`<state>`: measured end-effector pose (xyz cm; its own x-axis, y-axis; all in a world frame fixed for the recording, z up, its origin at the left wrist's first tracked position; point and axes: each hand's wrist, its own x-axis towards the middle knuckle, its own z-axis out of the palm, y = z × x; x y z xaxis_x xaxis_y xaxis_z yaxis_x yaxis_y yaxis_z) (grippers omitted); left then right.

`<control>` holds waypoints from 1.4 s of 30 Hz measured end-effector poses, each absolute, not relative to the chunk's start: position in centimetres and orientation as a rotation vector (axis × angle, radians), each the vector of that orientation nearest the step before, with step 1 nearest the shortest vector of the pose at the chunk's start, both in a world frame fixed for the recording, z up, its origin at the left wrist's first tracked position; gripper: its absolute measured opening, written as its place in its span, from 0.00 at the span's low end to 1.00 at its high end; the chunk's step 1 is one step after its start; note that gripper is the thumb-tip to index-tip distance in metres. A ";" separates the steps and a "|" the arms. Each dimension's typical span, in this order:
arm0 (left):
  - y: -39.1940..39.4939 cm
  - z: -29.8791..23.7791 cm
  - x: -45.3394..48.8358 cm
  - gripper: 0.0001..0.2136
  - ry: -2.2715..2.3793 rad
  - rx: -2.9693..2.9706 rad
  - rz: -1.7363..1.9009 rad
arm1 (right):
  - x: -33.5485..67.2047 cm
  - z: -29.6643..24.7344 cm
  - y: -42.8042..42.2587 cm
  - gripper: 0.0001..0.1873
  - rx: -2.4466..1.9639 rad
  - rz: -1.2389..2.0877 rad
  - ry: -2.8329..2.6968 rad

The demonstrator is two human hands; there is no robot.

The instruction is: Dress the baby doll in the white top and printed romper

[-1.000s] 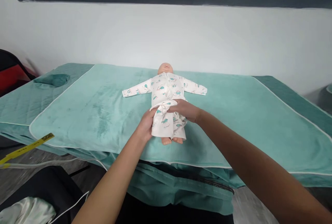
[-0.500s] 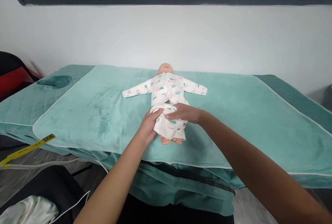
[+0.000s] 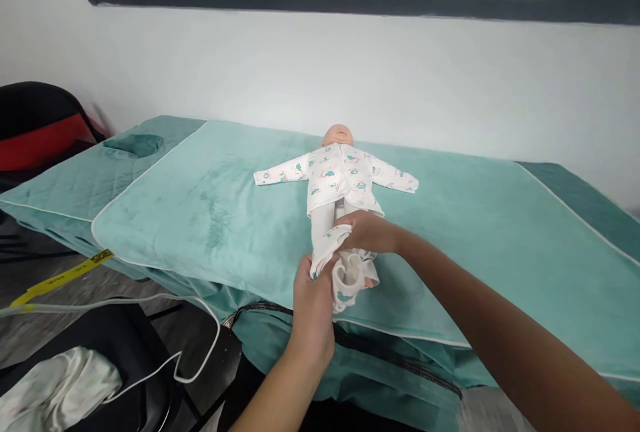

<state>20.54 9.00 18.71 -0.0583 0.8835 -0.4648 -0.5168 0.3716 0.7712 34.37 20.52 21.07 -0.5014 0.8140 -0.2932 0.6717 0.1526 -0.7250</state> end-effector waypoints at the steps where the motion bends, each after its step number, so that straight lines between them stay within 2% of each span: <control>1: 8.6 18.6 20.5 0.17 1.123 0.408 1.197 | 34.3 21.1 20.4 0.07 -1.470 1.266 -2.286; 4: 7.5 17.3 20.3 0.15 1.137 0.392 1.212 | 33.8 20.8 20.1 0.04 -1.478 1.181 -2.416; 9: 6.9 14.0 19.4 0.13 1.240 0.463 1.230 | 32.7 20.2 19.4 0.04 -1.555 0.660 -2.753; 12: 7.3 12.8 18.6 0.09 1.302 0.628 1.186 | 32.2 20.2 19.0 0.07 -1.624 0.474 -2.851; 19: 7.9 12.4 17.6 0.06 1.277 0.751 1.070 | 31.7 20.0 18.6 0.11 -1.719 0.357 -2.873; 24: 7.8 12.1 17.2 0.11 1.121 0.565 1.114 | 31.7 19.9 18.8 0.08 -1.704 0.510 -2.794; 30: 9.0 12.1 17.4 0.16 1.009 0.584 1.198 | 33.0 19.9 18.9 0.06 -1.551 1.174 -2.351; 35: 11.2 11.8 17.4 0.19 0.992 0.675 1.274 | 34.3 19.9 19.3 0.14 -1.443 1.494 -2.105; 42: 13.0 11.3 17.3 0.17 1.007 0.774 1.369 | 34.4 20.5 19.5 0.23 -1.422 1.648 -2.073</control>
<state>17.26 12.98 11.26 -0.0704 0.9899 -0.1231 -0.4122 0.0835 0.9073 34.42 19.53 20.45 -0.5450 0.7238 -0.4231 0.5754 -0.0441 -0.8167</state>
